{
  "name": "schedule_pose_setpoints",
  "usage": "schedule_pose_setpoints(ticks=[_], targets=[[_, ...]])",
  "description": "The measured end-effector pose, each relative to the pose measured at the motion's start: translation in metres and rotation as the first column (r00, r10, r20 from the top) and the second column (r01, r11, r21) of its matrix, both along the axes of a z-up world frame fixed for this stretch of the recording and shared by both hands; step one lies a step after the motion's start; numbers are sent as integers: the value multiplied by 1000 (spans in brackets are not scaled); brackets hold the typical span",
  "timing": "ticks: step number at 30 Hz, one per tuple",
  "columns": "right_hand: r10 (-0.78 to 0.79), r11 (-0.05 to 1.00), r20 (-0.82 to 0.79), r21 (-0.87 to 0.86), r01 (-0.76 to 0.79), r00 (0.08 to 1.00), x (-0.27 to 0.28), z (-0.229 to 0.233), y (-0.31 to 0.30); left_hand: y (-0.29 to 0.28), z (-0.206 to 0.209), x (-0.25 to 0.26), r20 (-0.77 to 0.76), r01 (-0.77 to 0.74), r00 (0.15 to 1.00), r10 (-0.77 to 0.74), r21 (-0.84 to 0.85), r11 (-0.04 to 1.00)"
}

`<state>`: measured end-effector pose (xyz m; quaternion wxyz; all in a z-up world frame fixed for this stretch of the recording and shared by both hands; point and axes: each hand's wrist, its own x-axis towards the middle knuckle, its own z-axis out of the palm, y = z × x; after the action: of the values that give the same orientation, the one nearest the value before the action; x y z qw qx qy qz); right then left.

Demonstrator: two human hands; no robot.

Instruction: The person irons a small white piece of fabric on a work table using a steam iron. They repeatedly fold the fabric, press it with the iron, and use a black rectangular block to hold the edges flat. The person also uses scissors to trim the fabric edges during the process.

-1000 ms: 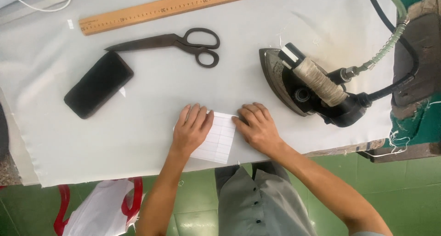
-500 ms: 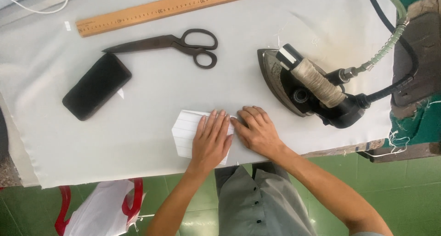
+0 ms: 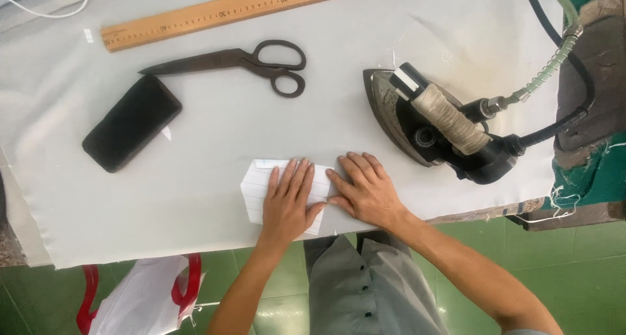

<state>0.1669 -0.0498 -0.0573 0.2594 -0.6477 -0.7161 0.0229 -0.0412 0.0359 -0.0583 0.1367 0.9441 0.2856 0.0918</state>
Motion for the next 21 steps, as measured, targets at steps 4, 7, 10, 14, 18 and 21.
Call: schedule_pose_setpoints(ticks=[4,7,10,14,18,21], targets=[[5,1000,1,-4,-5,1000,0,0,0,5,0,-6,-27,-15,1000,15,4,1000],[4,1000,-5,-8,-4,1000,0,-1,-1,6,1,-5,-21,-15,1000,15,-3,1000],[1,1000,-8,-5,-1,1000,-1,-1,0,7,3,-4,-24,-10,1000,10,-6,1000],[2,1000,9,0,-2,1000,0,-2,0,1,7,1,0,-5,1000,5,16,1000],[-6,1000,28,8,6,1000,0,-2,0,-7,13,9,20,28,999,-28,38,999],[-10,1000,27,12,10,1000,0,-1,0,-5,13,6,16,-23,1000,22,59,998]])
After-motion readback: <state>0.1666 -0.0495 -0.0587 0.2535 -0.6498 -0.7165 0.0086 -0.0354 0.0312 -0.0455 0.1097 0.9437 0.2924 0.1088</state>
